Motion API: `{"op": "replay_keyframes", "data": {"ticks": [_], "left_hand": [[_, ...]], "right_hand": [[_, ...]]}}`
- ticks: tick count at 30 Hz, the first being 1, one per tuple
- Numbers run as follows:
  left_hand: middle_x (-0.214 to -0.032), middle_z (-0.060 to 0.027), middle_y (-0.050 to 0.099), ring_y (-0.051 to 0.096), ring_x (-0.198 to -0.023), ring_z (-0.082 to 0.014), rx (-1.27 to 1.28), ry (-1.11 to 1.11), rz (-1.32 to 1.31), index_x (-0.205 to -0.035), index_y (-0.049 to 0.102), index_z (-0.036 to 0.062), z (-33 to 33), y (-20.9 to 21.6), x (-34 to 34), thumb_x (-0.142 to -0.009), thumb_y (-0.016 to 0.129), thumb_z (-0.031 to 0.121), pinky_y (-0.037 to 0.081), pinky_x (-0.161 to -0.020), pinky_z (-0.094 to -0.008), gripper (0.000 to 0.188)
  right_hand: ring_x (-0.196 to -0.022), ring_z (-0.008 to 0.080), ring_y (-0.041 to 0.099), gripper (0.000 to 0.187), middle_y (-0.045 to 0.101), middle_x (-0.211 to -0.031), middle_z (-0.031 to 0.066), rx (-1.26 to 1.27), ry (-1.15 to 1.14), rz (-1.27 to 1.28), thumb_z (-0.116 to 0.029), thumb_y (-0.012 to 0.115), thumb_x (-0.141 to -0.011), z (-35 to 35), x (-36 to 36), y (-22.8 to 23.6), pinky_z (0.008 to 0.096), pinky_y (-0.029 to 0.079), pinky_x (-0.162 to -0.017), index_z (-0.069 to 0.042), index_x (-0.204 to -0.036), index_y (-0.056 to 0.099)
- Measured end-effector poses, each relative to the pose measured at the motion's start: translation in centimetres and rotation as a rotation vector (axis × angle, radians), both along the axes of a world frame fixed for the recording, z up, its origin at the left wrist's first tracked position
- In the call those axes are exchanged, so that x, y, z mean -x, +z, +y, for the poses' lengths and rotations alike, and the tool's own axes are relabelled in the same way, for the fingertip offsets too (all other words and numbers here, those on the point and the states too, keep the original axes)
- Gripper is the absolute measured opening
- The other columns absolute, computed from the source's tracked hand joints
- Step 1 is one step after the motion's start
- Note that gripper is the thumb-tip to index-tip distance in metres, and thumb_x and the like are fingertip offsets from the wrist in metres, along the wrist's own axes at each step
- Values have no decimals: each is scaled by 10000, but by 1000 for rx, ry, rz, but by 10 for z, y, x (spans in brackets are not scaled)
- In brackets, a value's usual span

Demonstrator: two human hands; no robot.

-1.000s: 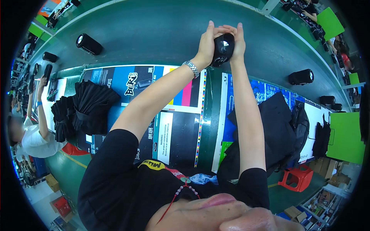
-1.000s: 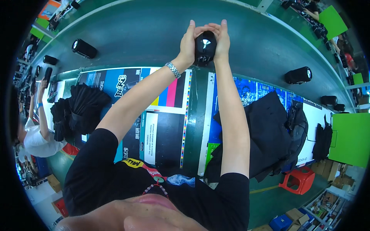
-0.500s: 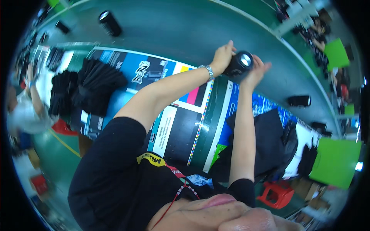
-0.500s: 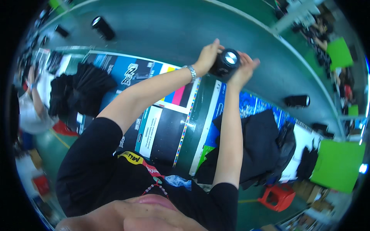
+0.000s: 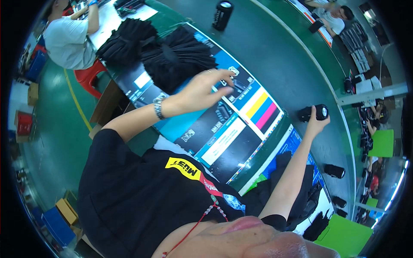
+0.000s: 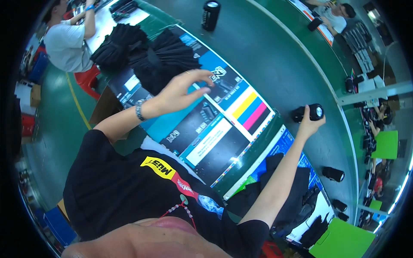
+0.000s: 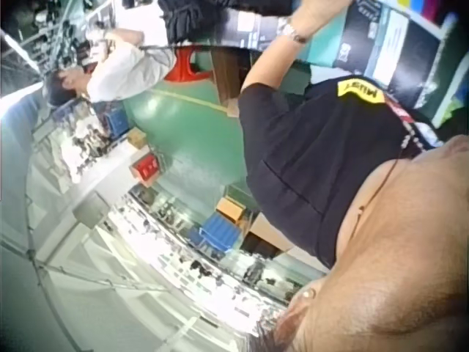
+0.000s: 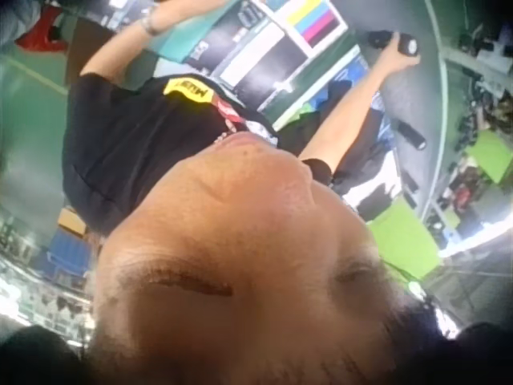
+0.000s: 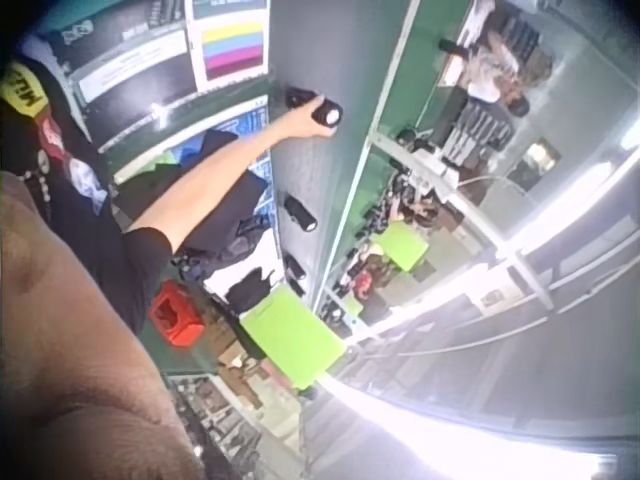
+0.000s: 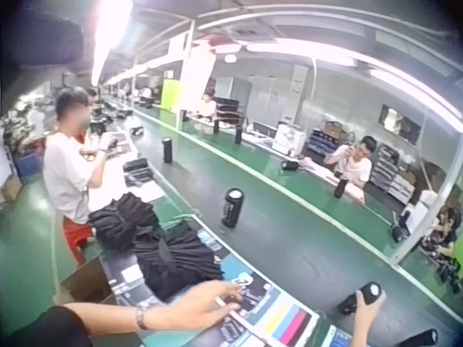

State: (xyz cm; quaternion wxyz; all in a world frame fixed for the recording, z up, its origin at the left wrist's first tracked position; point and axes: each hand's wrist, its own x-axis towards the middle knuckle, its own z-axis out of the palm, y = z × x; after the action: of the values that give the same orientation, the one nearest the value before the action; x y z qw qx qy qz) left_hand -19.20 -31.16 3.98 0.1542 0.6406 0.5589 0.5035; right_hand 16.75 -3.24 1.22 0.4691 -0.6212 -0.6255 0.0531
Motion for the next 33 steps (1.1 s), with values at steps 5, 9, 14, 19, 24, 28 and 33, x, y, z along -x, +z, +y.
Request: {"op": "replay_keyframes", "data": {"ticks": [5, 9, 14, 19, 24, 28, 33], "left_hand": [[-1054, -119, 639, 583, -1030, -288, -192, 425, 381, -1139, 594, 27, -46, 1, 81, -774, 723, 167, 442, -908, -390, 412], [-1223, -135, 580, 513, -1208, -287, -136, 541, 412, -1192, 584, 47, -58, -20, 99, -768, 730, 235, 378, -1017, -405, 486], [-1141, -111, 581, 528, -1136, -279, -178, 450, 542, -1149, 603, 55, -59, -21, 110, -741, 744, 229, 376, -994, -405, 465], [-952, -79, 568, 537, -902, -249, -181, 371, 527, -984, 641, 70, -60, -11, 120, -738, 739, 265, 425, -824, -370, 329], [-877, -94, 560, 565, -794, -272, -174, 366, 579, -922, 598, 60, -60, -13, 117, -752, 690, 239, 454, -707, -358, 263], [-771, -73, 521, 542, -739, -230, -161, 346, 650, -808, 544, 66, -66, -10, 103, -739, 726, 301, 443, -653, -330, 304], [-786, -61, 515, 540, -772, -212, -118, 246, 722, -801, 538, 76, -70, -8, 103, -703, 748, 337, 441, -648, -321, 349]], "right_hand": [[-1045, 361, 587, 887, 545, -1189, 261, -24, 24, -31, -470, 828, -657, 3, 4, 1, 411, 455, -932, 82, -1225, 429], [-1137, 389, 475, 725, 506, -1184, 254, -494, -174, -204, -357, 810, -720, -36, 60, 11, 488, 375, -979, 97, -1175, 474], [-1350, 344, 319, 830, 362, -1437, 180, -277, 798, -290, -272, 859, -625, -128, 202, 42, 457, 268, -1099, -44, -1323, 474], [-1402, 419, 166, 1157, 230, -1519, 172, -286, 1423, -430, -307, 900, -439, -181, 318, 42, 541, 182, -1119, -122, -1439, 349], [-1277, 379, 378, 1210, 416, -1404, 108, -136, 1588, -613, -323, 896, -437, -182, 372, 35, 490, 357, -995, -136, -1466, 288], [-1013, 284, 515, 1100, 543, -1107, 83, -217, 1526, -822, -347, 895, -433, -178, 375, 38, 423, 448, -834, -116, -1397, 417], [-965, 271, 547, 934, 589, -991, 96, -167, 1443, -818, -412, 883, -411, -173, 359, 40, 378, 434, -813, -38, -1208, 570]]}}
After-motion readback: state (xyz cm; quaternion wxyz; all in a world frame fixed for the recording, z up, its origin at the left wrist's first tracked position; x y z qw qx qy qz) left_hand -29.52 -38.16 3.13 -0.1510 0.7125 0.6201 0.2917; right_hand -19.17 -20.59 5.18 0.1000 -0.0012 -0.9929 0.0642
